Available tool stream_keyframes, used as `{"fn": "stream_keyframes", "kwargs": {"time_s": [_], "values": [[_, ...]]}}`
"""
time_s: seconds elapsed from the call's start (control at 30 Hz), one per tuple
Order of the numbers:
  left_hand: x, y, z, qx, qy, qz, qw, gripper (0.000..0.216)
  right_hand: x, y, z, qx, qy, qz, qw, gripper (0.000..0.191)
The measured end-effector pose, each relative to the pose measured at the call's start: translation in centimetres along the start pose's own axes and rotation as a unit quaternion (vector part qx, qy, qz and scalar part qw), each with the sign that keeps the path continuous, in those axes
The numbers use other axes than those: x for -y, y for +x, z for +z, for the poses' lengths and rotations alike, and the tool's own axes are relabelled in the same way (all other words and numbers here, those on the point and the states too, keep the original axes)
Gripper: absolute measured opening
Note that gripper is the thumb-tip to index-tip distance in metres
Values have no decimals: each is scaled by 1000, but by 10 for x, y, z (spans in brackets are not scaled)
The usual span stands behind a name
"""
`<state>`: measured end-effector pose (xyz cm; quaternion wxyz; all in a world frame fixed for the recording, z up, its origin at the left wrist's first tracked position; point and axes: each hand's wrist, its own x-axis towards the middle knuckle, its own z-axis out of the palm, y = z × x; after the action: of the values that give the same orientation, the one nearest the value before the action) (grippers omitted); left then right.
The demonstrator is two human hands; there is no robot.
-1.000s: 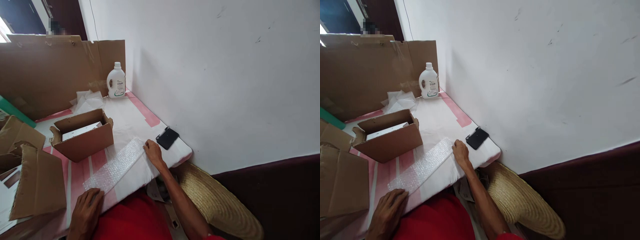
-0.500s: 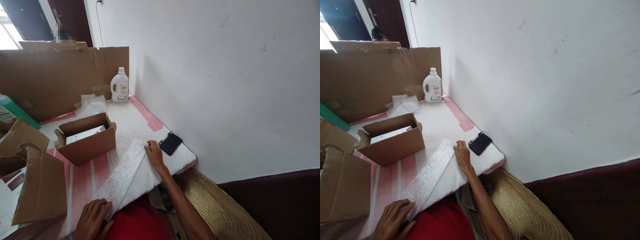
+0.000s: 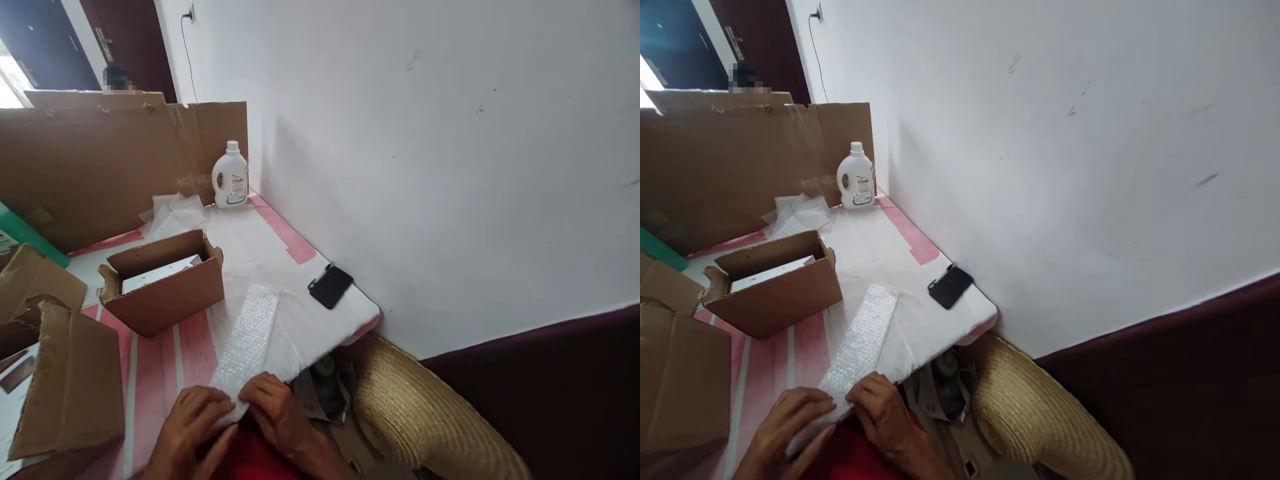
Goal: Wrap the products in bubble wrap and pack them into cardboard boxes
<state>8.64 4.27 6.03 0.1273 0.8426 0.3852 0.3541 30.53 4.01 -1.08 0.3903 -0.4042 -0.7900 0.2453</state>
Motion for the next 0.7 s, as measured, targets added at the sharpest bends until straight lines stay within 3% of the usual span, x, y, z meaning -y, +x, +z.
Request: {"fn": "stream_keyframes", "kwargs": {"time_s": [0.07, 0.13, 0.23, 0.43, 0.7], "values": [[12, 4, -2, 25, -86, -115, 989, 53, -2, -3, 1, -32, 81, 71, 994, 20], [28, 6, 1, 56, -162, -227, 959, 77, -3, 0, -2, -46, 132, 155, 978, 22], [46, 6, 19, 69, -200, -319, 924, 79, -4, 11, -7, -74, 189, 251, 946, 25], [48, 11, 53, -2, -135, -286, 949, 40, -12, 24, -8, -116, 249, 327, 904, 19], [53, 4, 77, -51, -55, -242, 967, 41, -11, 21, 2, -170, 84, 310, 932, 19]]}}
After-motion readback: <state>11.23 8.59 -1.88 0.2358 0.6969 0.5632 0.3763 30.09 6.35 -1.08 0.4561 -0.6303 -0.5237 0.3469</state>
